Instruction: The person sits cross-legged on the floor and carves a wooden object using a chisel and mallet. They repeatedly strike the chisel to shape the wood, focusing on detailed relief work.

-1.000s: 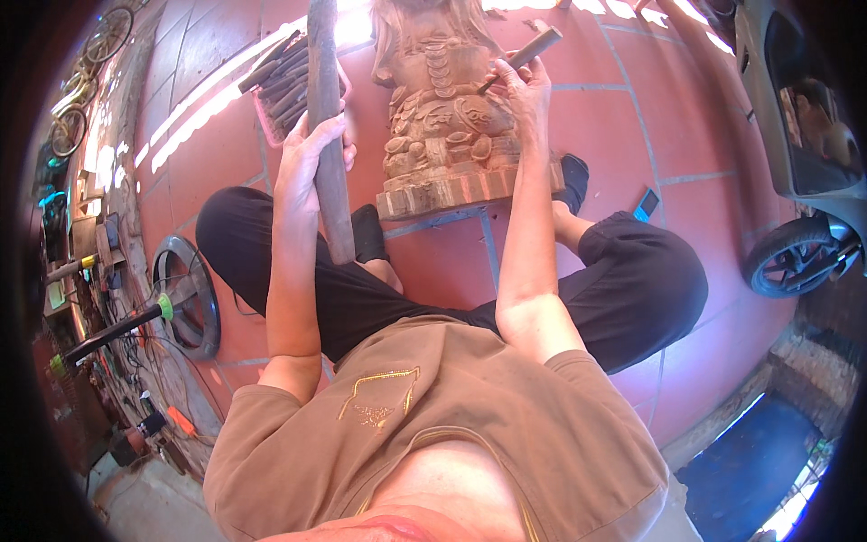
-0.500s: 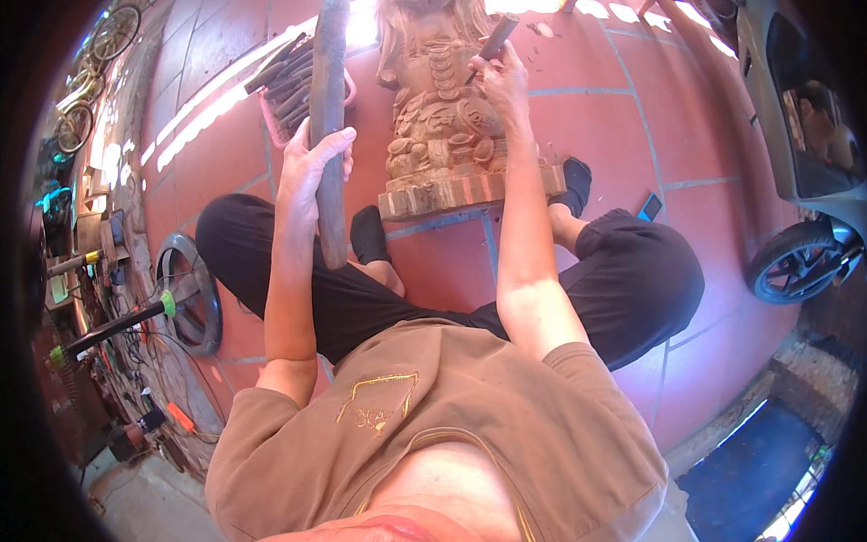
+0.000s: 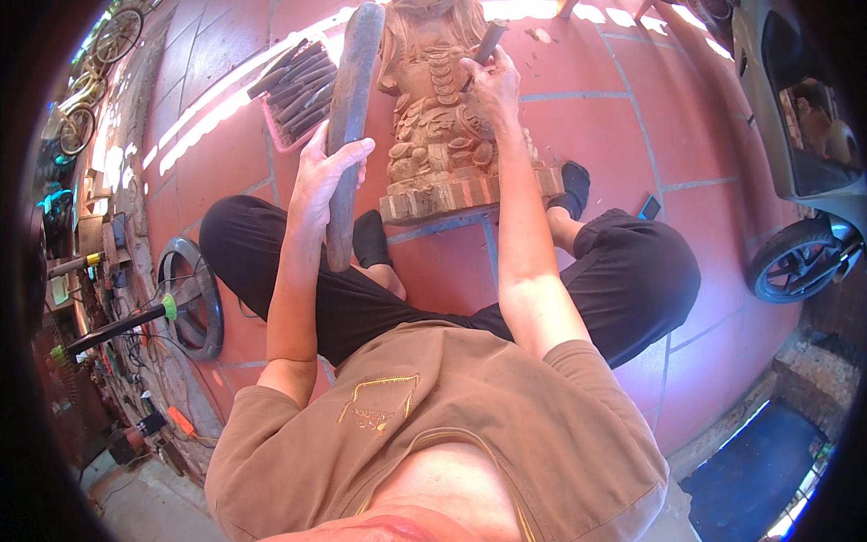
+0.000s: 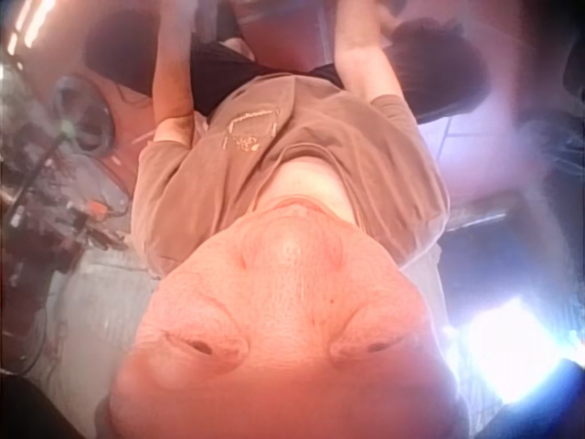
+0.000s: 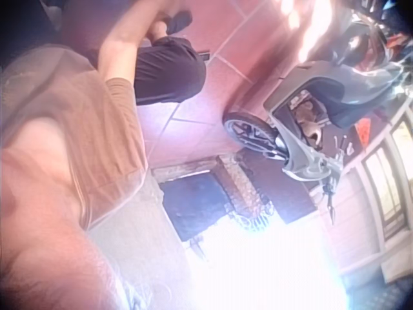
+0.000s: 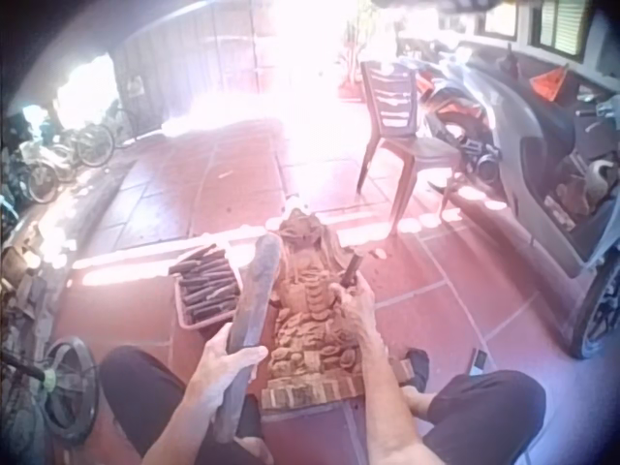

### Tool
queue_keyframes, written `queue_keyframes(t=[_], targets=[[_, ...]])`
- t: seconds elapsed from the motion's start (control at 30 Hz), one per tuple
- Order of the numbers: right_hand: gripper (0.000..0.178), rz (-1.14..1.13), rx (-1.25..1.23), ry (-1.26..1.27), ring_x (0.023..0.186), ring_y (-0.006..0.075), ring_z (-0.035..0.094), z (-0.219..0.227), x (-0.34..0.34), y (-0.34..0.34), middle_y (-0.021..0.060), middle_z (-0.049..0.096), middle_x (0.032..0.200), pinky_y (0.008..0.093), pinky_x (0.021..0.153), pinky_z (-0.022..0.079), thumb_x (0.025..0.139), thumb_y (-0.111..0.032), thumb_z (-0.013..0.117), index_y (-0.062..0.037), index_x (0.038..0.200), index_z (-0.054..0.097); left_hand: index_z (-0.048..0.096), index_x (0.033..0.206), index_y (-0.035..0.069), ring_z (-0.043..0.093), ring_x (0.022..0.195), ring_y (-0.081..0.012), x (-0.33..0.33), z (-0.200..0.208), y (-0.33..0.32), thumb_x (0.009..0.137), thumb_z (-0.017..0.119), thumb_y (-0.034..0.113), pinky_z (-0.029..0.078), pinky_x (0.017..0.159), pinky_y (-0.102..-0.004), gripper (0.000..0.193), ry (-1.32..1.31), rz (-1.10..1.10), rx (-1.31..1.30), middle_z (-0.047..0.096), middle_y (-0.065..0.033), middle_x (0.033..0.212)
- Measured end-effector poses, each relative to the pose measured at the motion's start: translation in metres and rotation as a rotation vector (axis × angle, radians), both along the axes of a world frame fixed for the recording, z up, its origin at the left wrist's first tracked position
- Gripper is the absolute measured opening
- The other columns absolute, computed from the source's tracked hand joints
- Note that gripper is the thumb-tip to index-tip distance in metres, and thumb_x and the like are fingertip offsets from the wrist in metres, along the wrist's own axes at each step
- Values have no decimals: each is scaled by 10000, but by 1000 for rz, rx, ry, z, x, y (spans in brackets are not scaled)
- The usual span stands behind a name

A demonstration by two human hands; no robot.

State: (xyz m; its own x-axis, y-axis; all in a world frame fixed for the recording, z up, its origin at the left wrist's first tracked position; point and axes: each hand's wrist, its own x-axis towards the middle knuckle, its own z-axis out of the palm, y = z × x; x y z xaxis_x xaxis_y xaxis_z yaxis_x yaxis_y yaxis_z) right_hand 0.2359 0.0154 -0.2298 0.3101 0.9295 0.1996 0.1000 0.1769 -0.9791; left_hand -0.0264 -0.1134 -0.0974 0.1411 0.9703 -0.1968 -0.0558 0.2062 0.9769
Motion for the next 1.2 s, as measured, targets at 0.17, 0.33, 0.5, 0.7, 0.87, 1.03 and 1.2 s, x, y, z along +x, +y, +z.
queue_keyframes(t=[0.17, 0.33, 0.5, 0.7, 0.87, 1.03, 1.2], targets=[[281, -85, 31, -306, 702, 223, 657, 16, 0, 0, 92, 673, 778, 371, 649, 514, 844, -128, 768, -22, 1057, 618, 574, 1100, 45, 562, 545, -74, -2, 1, -1, 848, 782, 168, 446, 488, -228, 349, 0, 18, -5, 598, -7, 746], [285, -103, -32, -316, 737, 256, 683, 16, 8, 8, 104, 660, 752, 396, 663, 517, 856, -108, 740, -27, 1082, 587, 575, 1094, 45, 564, 550, -74, -1, -2, 1, 844, 785, 173, 445, 490, -228, 351, 23, 4, -6, 600, -7, 745], [323, -16, -12, -89, 790, 201, 698, 51, 6, 7, 110, 675, 923, 352, 672, 552, 897, -106, 698, -30, 1177, 555, 575, 1094, 48, 567, 557, -73, -1, -1, 1, 846, 784, 184, 449, 501, -229, 352, 17, 4, 3, 601, -5, 745], [368, 137, -246, 159, 920, 187, 706, 48, 18, 14, 111, 653, 1078, 337, 777, 609, 971, -125, 640, -36, 1299, 502, 575, 1111, 48, 568, 559, -73, 1, -1, 2, 842, 789, 188, 456, 509, -231, 372, 20, -7, -5, 603, -5, 746], [372, 357, -247, -61, 943, 158, 698, 40, 35, 40, 66, 658, 1062, 340, 793, 589, 972, -197, 671, -85, 1298, 528, 575, 1113, 45, 567, 560, -72, 3, 1, 2, 841, 789, 188, 455, 510, -231, 374, 16, -1, -8, 601, -4, 745], [315, 541, -188, -281, 1005, 107, 673, 63, 39, 48, -1, 686, 1041, 334, 814, 569, 964, -228, 695, -161, 1255, 592, 576, 1118, 40, 564, 566, -72, 5, 1, 2, 841, 783, 175, 449, 515, -227, 372, -6, -9, 1, 601, -5, 748], [264, 659, -262, -268, 1074, 112, 653, 77, 39, 41, -12, 684, 1092, 341, 886, 568, 981, -196, 662, -176, 1236, 600, 577, 1135, 31, 557, 573, -71, 5, 3, 2, 839, 777, 172, 446, 527, -224, 384, 27, -11, -7, 600, -6, 758]])
